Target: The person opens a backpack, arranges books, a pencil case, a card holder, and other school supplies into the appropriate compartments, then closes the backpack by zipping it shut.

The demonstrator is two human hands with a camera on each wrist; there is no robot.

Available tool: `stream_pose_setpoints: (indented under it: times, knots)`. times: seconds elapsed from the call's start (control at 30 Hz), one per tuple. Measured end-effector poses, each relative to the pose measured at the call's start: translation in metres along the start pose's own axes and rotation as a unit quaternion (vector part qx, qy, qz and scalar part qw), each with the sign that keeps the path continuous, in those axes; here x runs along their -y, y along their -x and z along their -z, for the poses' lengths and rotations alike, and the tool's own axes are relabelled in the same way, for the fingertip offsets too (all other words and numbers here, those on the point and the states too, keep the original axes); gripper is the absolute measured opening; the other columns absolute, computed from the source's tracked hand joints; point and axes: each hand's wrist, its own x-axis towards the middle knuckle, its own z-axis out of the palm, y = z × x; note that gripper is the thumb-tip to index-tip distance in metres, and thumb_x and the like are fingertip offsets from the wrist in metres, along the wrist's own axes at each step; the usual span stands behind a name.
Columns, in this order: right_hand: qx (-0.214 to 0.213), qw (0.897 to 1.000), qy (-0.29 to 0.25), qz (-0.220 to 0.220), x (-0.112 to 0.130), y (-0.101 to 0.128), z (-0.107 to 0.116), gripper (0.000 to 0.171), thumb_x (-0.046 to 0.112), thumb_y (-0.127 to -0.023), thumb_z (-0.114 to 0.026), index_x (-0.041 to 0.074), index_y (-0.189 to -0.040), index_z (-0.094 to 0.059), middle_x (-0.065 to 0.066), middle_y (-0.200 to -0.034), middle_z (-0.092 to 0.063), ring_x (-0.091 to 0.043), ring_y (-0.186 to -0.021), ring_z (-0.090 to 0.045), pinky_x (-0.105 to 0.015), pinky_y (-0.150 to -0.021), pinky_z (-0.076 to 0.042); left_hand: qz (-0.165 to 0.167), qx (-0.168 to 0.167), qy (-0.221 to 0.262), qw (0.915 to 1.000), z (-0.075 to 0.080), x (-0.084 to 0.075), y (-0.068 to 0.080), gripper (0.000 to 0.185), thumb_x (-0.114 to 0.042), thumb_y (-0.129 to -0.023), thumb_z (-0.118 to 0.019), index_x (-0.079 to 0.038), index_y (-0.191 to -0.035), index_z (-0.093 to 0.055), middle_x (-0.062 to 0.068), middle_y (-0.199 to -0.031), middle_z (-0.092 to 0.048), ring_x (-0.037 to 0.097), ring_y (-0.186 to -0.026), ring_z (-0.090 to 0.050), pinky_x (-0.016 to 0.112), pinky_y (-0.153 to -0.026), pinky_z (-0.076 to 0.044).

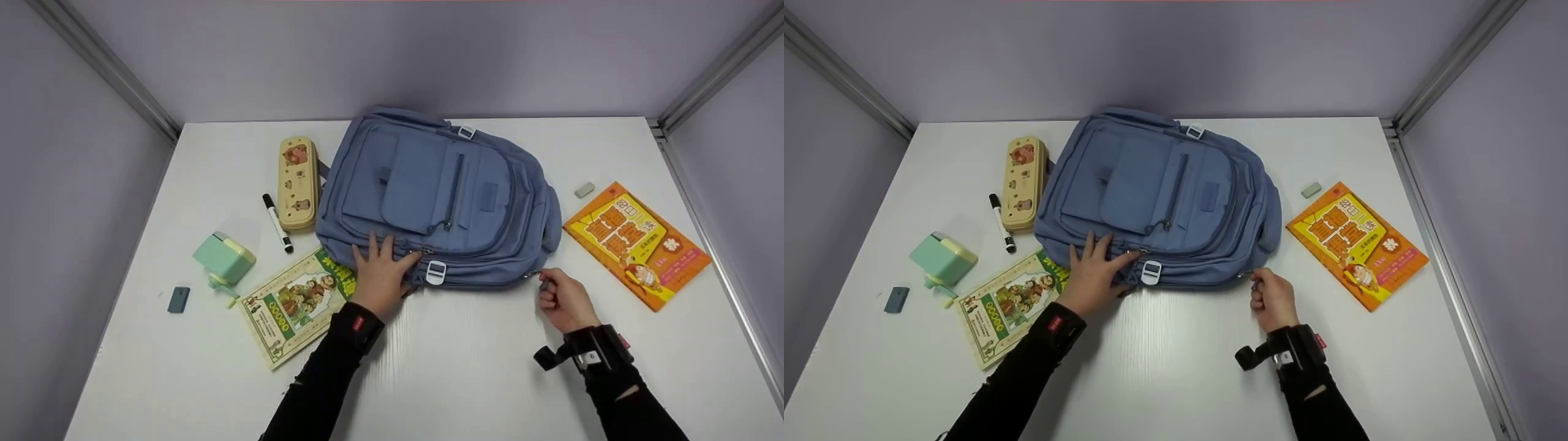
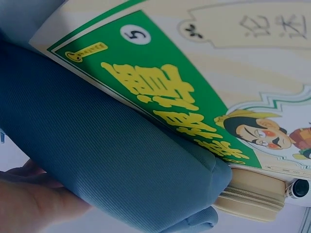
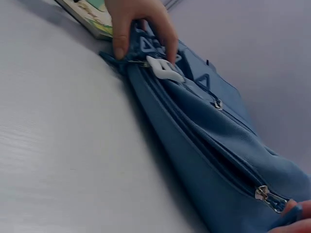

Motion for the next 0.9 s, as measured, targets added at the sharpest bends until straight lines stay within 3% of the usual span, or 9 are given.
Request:
stream_pose_setpoints:
  times: [0.17,0.37,0.53,0.67,0.77,0.9]
  knots:
    - [-0.002,0.997,-0.077,-0.029,0.03,-0.01,0.003,0.042,0.016,-0.105,-0.038,0.008,-0.068,-0.056,0.005,-0.052,-0.04,-0.005,-0.052,-0.034,-0.017,-0.049,-0.027,0.007,0.006,0.006,0.9999,0.002,0.001,0.001,0.06,-0.035,-0.083,-0.079,-0.037,-0.138,-0.057,0.025,-0.151,-0.042,0.058,-0.144,-0.027,0.08,-0.107,-0.024]
    - [0.002,0.997,-0.079,-0.025,0.033,-0.014,0.001,0.041,0.018,-0.106,-0.038,0.009,-0.071,-0.057,0.005,-0.055,-0.04,-0.006,-0.054,-0.035,-0.017,-0.051,-0.027,0.021,0.031,0.001,0.9993,0.007,-0.006,0.002,0.066,-0.034,-0.083,-0.079,-0.036,-0.143,-0.051,0.026,-0.158,-0.033,0.056,-0.147,-0.019,0.08,-0.11,-0.014]
    - [0.001,0.997,-0.077,-0.026,0.025,-0.013,0.001,0.04,0.02,-0.106,-0.038,0.01,-0.072,-0.057,0.005,-0.056,-0.041,-0.006,-0.054,-0.036,-0.017,-0.053,-0.027,-0.017,0.054,-0.032,0.9979,0.01,-0.045,-0.003,0.072,-0.032,-0.085,-0.072,-0.028,-0.15,-0.041,0.021,-0.164,-0.021,0.046,-0.153,-0.017,0.074,-0.116,-0.01]
    - [0.003,0.996,-0.083,-0.022,0.022,-0.011,0.001,0.041,0.02,-0.106,-0.036,0.01,-0.073,-0.057,0.005,-0.056,-0.041,-0.006,-0.053,-0.035,-0.017,-0.054,-0.024,-0.07,0.063,-0.093,0.9912,0.002,-0.088,-0.01,0.066,-0.033,-0.093,-0.061,-0.025,-0.153,-0.036,0.012,-0.159,-0.036,0.034,-0.147,-0.035,0.061,-0.119,-0.027]
    - [0.008,0.996,-0.082,-0.016,0.018,-0.009,0.001,0.042,0.021,-0.107,-0.036,0.01,-0.073,-0.058,0.005,-0.057,-0.04,-0.006,-0.053,-0.033,-0.017,-0.054,-0.023,-0.081,0.028,-0.149,0.9851,-0.011,-0.112,-0.014,0.053,-0.029,-0.1,-0.05,-0.025,-0.152,-0.039,0.007,-0.149,-0.049,0.03,-0.134,-0.051,0.052,-0.11,-0.043]
    - [0.024,0.998,-0.066,-0.002,0.012,-0.007,0.0,0.042,0.022,-0.107,-0.034,0.011,-0.075,-0.058,0.006,-0.057,-0.038,-0.005,-0.054,-0.03,-0.017,-0.054,-0.023,-0.07,-0.06,-0.219,0.9713,-0.032,-0.127,-0.019,0.038,-0.026,-0.104,-0.039,-0.025,-0.14,-0.051,0.005,-0.132,-0.06,0.029,-0.115,-0.063,0.05,-0.092,-0.054]
